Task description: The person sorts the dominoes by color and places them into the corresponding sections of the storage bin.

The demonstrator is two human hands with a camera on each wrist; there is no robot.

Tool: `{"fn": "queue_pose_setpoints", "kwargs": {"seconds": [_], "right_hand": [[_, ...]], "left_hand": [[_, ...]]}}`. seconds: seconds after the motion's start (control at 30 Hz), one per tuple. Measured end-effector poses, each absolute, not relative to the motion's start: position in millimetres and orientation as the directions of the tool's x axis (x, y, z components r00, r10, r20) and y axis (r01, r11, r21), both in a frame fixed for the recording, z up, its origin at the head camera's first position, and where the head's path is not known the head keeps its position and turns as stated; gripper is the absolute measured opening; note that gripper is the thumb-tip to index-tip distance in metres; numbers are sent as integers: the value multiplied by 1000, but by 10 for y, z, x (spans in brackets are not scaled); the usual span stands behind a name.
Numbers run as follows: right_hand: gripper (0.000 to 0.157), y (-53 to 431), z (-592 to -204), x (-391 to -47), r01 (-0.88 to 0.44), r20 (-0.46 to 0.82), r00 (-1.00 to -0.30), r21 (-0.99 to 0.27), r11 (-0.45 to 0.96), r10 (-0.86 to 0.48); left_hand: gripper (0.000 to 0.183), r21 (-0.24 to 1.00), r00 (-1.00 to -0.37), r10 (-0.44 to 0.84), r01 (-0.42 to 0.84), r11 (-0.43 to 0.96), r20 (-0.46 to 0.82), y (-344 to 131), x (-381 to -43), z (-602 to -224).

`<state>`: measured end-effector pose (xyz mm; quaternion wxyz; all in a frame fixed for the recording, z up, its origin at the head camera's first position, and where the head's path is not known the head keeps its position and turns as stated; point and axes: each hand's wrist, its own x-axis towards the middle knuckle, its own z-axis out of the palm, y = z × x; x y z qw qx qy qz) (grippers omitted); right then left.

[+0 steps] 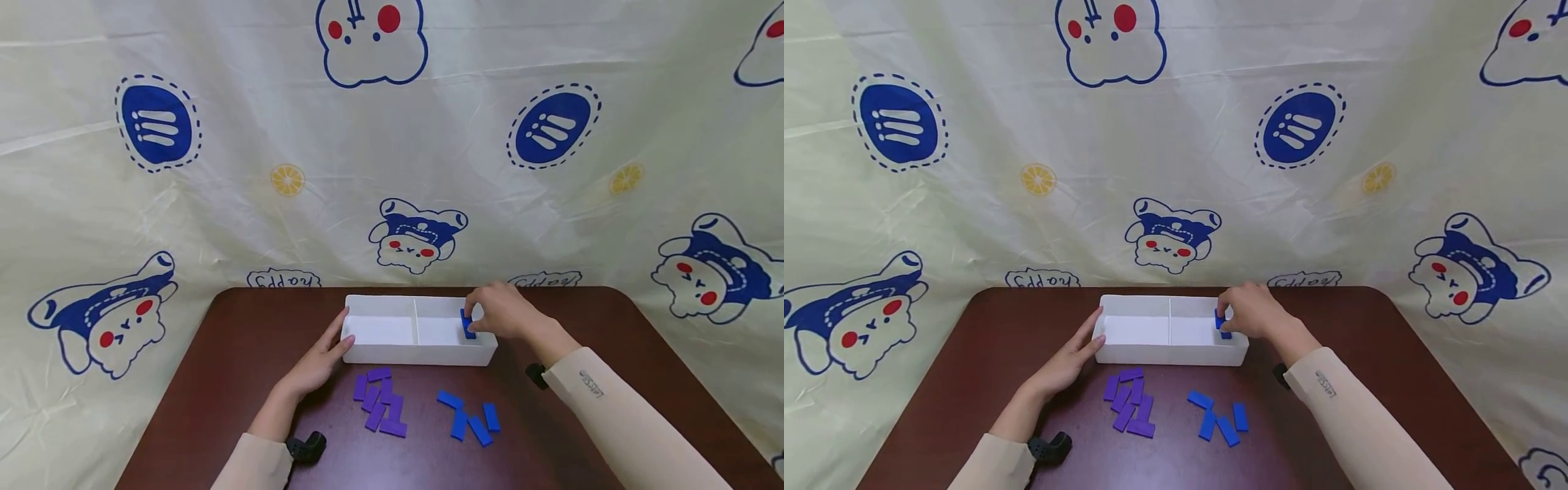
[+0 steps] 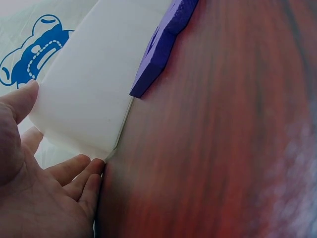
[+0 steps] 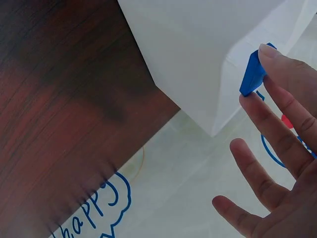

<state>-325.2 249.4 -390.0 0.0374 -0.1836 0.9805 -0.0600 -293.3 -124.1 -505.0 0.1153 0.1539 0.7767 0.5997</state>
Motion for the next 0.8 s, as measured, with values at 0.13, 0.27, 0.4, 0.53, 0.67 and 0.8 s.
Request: {"fn": "queue_pose_setpoints", "kwargs": {"seconds": [0.13, 0.27, 0.4, 0.53, 0.67, 0.8], "right_hand": [[13, 2497, -3886, -3307, -355, -49, -930, -127, 926, -363], [13, 2480, -3911, -3338, -360, -38, -930, -117, 926, -366], [12, 2467, -3986, -3368, -368, -37, -927, -96, 925, -373], [13, 2444, -4080, -3394, -380, -50, -921, -92, 920, -386], [14, 2401, -4181, -3425, -396, -64, -913, -94, 913, -403], [14, 2395, -4270, -3433, -396, -82, -912, -87, 914, -403]], "left_hand": [[69, 965, -926, 377, 98, 242, 0, -1220, -2969, -5006], [69, 969, -923, 386, 95, 229, -1, -1203, -2983, -4971], [69, 968, -922, 387, 100, 229, 4, -1203, -2976, -4941], [69, 964, -925, 379, 102, 246, 1, -1215, -2948, -4954], [69, 962, -933, 359, 93, 255, -5, -1219, -2904, -4994], [69, 963, -936, 351, 84, 258, -12, -1207, -2858, -5018]]}}
